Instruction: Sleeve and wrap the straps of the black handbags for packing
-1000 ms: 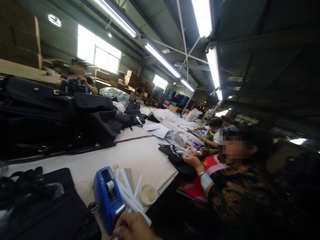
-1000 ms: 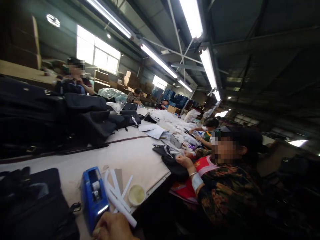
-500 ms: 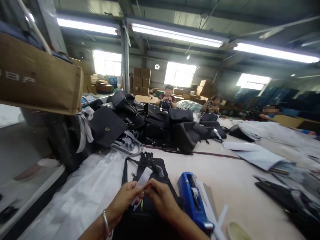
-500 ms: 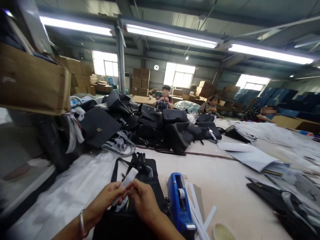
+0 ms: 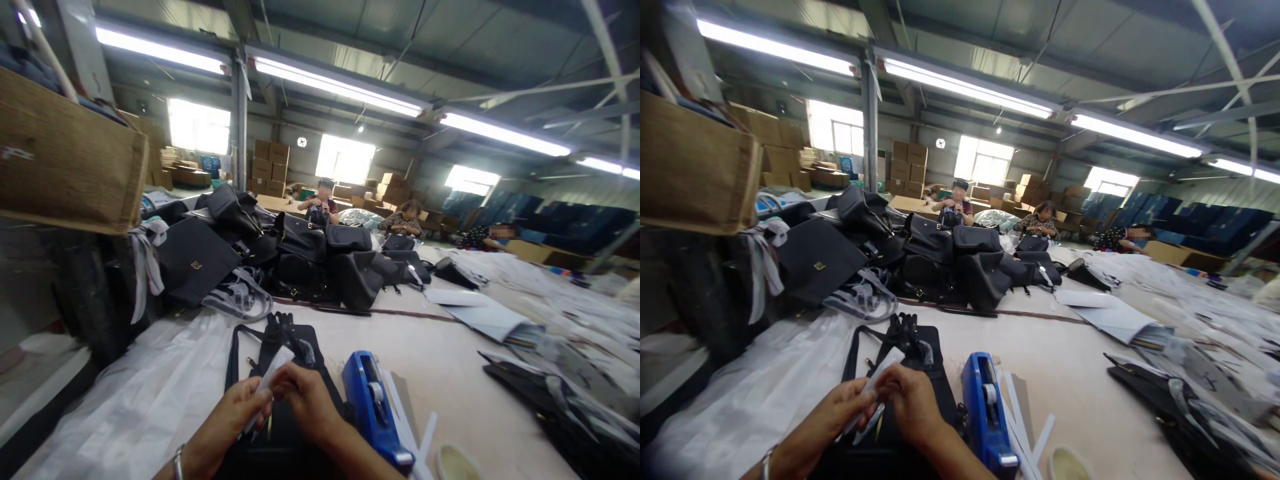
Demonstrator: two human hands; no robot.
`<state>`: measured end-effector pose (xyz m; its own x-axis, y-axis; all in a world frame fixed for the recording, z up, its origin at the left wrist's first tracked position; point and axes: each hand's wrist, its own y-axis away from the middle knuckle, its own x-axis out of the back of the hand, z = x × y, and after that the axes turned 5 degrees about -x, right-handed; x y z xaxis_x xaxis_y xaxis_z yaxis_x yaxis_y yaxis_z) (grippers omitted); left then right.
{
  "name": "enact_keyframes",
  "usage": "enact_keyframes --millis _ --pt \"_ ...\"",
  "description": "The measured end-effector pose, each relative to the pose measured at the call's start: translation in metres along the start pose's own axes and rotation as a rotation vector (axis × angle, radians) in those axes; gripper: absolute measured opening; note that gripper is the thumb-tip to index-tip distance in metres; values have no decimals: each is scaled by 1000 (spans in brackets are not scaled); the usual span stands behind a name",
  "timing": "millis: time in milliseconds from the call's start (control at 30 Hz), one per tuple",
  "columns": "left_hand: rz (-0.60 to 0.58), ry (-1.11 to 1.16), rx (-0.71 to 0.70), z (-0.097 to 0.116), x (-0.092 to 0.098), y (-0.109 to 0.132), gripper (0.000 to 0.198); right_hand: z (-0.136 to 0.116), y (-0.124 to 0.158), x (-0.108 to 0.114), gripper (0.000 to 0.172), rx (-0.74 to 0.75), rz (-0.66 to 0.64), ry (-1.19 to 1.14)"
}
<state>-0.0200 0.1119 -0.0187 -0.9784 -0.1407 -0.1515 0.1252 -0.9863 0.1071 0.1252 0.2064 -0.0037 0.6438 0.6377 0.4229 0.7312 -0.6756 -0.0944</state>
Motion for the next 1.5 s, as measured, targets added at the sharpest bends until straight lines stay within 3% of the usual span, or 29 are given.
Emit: enact_keyframes --millis 167,333,567,767,933,1167,1267,1400,1500 --pt "12 -116 -23 -7 -1 -1 38 -1 -4 5 68 -96 -23 12" --pt "57 -270 -87 -20 -1 -7 43 9 -7 4 67 -151 -33 -117" --pt "158 -221 3 -19 -7 -12 56 11 -7 1 60 -127 -42 -152" --pt "165 -107 96 -4 -5 -6 57 9 -5 6 56 71 -105 71" --pt "37 64 124 7 -1 1 46 11 -8 11 49 194 -172 227" --pt "-125 376 180 1 14 2 32 9 -17 14 38 304 -166 435" --pt "-183 494 271 -2 19 -1 29 2 -24 22 31 476 -222 622" --pt "-216 582 335 -3 20 -7 29 -8 -37 28 29 778 -254 1039" --pt "-187 543 313 -3 18 -10 34 -4 -43 32 32 802 -273 1126"
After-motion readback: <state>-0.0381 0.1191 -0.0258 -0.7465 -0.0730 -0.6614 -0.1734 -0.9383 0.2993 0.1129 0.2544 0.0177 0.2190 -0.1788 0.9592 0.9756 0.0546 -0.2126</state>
